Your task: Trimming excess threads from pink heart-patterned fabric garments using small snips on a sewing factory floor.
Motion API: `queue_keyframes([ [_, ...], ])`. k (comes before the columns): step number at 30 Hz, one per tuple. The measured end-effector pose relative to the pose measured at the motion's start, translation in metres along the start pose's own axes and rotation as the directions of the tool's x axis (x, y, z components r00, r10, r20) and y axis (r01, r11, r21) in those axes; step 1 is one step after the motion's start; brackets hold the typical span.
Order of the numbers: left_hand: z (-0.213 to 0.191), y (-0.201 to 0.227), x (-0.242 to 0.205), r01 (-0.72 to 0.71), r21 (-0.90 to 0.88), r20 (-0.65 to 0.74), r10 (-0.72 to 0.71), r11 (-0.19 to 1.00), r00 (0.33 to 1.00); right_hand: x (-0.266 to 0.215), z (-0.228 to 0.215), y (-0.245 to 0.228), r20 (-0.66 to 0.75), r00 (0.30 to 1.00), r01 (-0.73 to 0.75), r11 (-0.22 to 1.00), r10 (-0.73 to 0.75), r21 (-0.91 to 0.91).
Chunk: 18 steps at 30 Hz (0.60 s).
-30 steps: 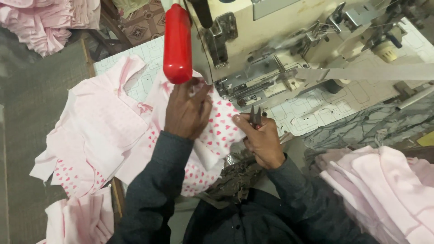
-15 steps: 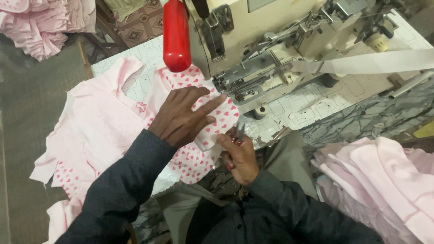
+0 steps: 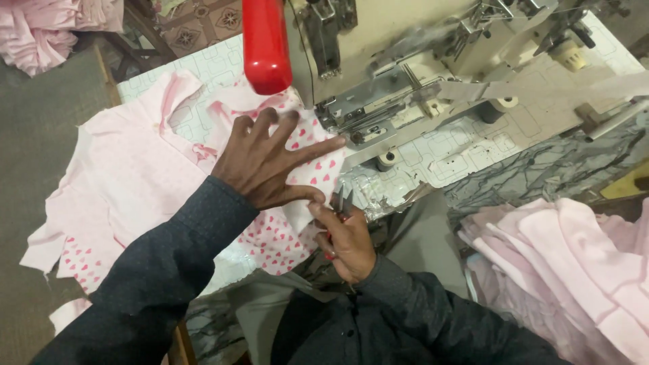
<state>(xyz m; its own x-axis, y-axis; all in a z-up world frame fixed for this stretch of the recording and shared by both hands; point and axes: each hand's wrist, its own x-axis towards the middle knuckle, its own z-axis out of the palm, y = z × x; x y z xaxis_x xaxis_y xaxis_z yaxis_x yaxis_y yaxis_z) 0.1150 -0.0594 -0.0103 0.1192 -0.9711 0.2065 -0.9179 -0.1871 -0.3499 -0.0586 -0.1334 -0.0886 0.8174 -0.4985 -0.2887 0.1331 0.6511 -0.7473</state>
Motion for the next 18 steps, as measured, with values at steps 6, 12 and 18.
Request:
queue_keyframes([
  [6, 0.002, 0.019, -0.014, 0.129, 0.296, -0.237, -0.058, 0.946, 0.970, 0.015, -0.035, -0.019, 0.136, 0.989, 0.075, 0.995, -0.065, -0.073],
  [12, -0.005, 0.031, -0.044, 0.235, 0.049, -0.244, -0.216, 0.971, 0.946, 0.037, -0.047, -0.036, -0.034, 0.999, 0.005, 0.983, -0.012, -0.181],
  [18, 0.016, -0.001, -0.088, 0.680, -0.641, 0.305, -0.695, 0.356, 0.652, 0.034, -0.042, -0.056, -0.013, 0.998, 0.053, 0.972, -0.057, -0.229],
])
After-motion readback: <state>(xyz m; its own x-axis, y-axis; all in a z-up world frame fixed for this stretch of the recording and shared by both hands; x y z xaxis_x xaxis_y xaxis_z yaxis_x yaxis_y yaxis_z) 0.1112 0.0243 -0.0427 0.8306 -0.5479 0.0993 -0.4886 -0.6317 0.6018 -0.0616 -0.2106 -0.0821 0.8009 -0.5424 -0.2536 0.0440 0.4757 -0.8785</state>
